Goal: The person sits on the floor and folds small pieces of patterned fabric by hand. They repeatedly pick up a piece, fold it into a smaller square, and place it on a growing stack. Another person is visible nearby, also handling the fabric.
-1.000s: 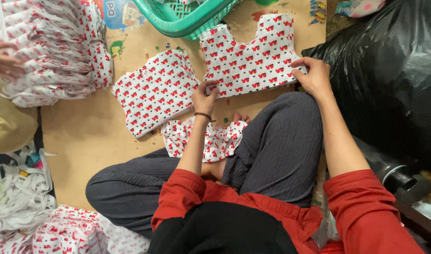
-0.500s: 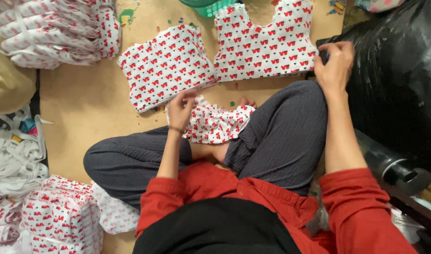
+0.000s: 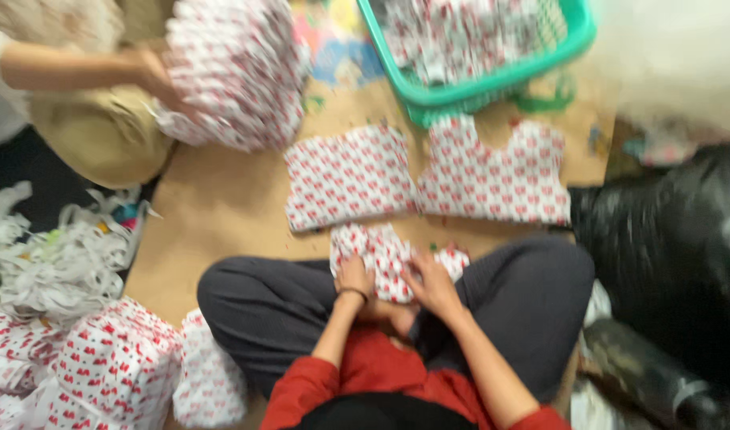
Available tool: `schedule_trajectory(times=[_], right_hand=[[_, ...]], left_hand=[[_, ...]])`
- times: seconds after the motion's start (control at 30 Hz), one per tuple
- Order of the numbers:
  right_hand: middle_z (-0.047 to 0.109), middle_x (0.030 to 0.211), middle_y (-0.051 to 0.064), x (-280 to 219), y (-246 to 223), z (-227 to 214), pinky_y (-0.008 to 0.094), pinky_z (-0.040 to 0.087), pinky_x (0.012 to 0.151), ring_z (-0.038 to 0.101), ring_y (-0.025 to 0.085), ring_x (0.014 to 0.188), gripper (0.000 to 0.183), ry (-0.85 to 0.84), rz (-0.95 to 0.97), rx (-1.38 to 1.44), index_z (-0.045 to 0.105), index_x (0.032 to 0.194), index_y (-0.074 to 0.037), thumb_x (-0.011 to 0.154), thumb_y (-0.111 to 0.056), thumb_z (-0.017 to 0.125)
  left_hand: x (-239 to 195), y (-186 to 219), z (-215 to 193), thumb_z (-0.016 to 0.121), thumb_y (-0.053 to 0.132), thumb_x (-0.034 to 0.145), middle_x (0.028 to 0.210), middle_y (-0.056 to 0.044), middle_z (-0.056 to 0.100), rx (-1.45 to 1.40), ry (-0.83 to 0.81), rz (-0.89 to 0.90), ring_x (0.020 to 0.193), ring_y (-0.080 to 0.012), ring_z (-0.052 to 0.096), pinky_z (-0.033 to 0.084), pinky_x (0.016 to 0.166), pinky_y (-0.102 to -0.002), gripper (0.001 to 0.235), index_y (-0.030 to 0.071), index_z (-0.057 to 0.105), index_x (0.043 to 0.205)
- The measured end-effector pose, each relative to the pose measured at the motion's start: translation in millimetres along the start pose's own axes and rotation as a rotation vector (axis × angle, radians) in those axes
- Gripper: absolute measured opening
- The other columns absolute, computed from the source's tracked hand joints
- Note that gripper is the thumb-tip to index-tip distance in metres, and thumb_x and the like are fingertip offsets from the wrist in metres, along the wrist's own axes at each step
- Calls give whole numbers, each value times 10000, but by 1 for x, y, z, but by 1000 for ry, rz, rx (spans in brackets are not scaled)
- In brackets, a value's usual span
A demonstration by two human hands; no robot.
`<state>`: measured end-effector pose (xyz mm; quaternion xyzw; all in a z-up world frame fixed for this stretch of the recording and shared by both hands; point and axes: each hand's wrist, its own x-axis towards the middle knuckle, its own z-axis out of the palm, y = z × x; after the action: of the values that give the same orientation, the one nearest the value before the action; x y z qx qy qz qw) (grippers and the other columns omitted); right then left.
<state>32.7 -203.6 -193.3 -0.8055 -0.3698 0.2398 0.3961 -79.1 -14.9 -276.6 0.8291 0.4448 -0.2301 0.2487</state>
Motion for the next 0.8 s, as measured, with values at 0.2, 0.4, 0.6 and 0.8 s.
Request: schedule_trajectory(times=[0.2,0.4,0.6,0.8], right_hand=[[710,942,71,7,-1,-5,390,584,819,737,283,892,216,22,-16,24,749,1068,-206,876,-305,752],[637,1412,112,-4,-67,-70,447,455,1074,555,315,1326,612,170,54,388,592,1432,-157,877,-370,739],[602,1424,223,-11,-93,-77,432,452,1052,586,275,1296,1030,-191,-59,1087,371,1544,3,778,-622,662],[771,894,202,-22,-78,-65,392,614,692,765,277,778,336,-73,142,1262,682,1079,94,763,39,780]], left_hand=[[-13,2,-15,619,240,887,973,-153,611,-207,207,324,1054,-394,626,523,938,-467,173,99,662,978],[-111,37,-97,542,141,957,689,-139,558,-864,190,858,699,-215,597,484,651,-359,56,90,565,961],[-179,74,-175,568,28,982,828,-162,734,-891,23,1009,805,-283,752,587,756,-363,101,65,621,1060],[-195,67,-215,800,189,878,697,-19,721,-883,-88,976,640,-13,540,469,567,-161,196,124,724,1047]])
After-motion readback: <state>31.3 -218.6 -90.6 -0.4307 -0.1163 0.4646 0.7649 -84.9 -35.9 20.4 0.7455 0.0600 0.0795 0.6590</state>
